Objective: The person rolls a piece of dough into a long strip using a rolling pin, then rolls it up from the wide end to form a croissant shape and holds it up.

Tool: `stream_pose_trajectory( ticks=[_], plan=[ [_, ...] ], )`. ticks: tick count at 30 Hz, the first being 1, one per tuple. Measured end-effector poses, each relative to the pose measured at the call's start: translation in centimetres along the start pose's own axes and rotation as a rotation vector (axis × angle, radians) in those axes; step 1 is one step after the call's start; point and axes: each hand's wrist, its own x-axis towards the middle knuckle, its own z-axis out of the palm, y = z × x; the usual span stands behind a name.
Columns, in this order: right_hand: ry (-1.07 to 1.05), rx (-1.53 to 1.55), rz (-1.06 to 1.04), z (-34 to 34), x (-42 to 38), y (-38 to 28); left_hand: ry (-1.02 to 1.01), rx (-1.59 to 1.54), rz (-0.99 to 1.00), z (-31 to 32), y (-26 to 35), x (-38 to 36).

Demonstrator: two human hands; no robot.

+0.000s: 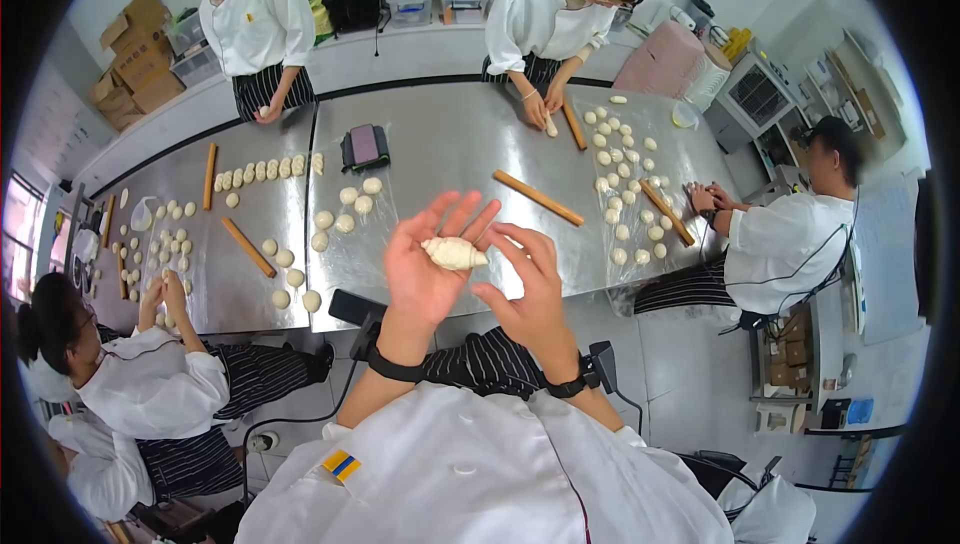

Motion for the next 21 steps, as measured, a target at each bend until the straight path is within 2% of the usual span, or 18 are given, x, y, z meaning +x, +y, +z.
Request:
stream_pose_trajectory(
  ticks=[4, 7, 12, 13, 15, 18, 21],
  plan=[
    [-0.075, -0.040, -0.028, 0.9, 1.4, -0.3, 0.013, 0.085, 0.052, 0.7, -0.9, -0.1],
    [-0.050, 0.056, 0.011, 1.3, 1.6, -0.3, -0.007, 0.126, 0.118, 1.3, -1.2, -0.2],
    [0.061, 0.139, -0.011, 2.1, 1.6, -1.1, 0.063, 0.010, 0.221, 1.9, -1.4, 0.1],
    [0.107, 0.167, 0.014, 2.3, 1.6, -1.2, 0.062, 0.012, 0.222, 1.6, -1.5, 0.0],
    [0.125, 0.157, 0.014, 2.3, 1.7, -1.2, 0.123, -0.180, 0.049, 0.9, -2.1, -0.6],
    [0.138, 0.096, -0.029, 2.3, 1.8, -0.5, 0.084, -0.186, -0.001, 1.8, -3.3, -1.2],
    [0.096, 0.053, -0.062, 1.9, 1.7, -0.1, -0.034, -0.091, 0.087, 1.5, -3.3, -0.7]
  ],
)
